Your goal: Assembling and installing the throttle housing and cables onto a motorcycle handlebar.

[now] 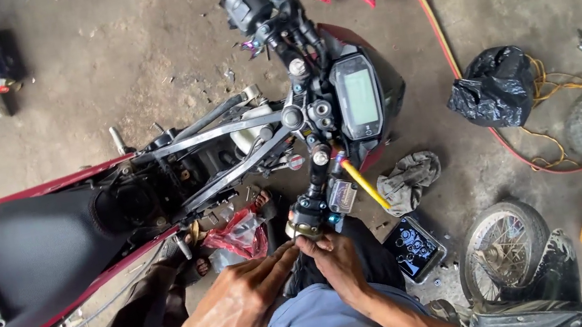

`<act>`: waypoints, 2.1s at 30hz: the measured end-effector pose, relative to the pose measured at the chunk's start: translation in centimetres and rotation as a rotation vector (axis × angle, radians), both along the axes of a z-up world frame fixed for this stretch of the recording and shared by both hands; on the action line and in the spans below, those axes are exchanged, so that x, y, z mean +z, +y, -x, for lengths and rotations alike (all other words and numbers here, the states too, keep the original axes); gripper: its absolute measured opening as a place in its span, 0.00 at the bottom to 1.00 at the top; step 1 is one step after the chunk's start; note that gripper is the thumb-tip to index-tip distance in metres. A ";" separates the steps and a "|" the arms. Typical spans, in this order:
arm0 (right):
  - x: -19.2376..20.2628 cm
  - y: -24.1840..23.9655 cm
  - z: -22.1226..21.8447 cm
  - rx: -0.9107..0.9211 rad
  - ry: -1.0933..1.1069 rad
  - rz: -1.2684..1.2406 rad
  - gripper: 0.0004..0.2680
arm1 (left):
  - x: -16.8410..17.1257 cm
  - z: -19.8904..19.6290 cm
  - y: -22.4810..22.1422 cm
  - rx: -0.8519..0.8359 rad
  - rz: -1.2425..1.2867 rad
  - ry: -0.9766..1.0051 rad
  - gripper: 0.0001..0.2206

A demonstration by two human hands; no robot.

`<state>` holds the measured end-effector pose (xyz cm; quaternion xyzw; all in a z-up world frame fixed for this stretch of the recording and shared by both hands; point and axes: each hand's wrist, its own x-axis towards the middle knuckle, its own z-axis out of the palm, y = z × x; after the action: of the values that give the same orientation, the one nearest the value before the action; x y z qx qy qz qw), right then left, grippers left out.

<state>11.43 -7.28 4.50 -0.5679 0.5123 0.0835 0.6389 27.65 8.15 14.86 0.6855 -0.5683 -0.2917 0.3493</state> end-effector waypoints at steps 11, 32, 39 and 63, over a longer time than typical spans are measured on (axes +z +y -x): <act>0.3 1.5 -1.1 -0.207 -0.078 -0.194 0.19 | -3.0 4.1 -0.5 0.361 0.098 0.350 0.18; -1.5 0.1 -0.7 0.084 -0.171 -0.045 0.20 | -10.5 1.9 -1.3 0.373 0.411 1.210 0.18; -0.6 0.2 -1.2 0.053 -0.115 -0.095 0.16 | -10.5 -1.5 -1.8 -0.004 0.050 1.333 0.19; -17.8 -5.7 -0.6 -0.120 -0.321 -0.395 0.08 | -2.8 6.6 1.0 1.061 0.704 1.105 0.18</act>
<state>12.01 -12.93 -13.31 -0.4068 0.4107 0.0526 0.8143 21.08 9.15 12.10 0.4714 0.0237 -0.1882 0.8613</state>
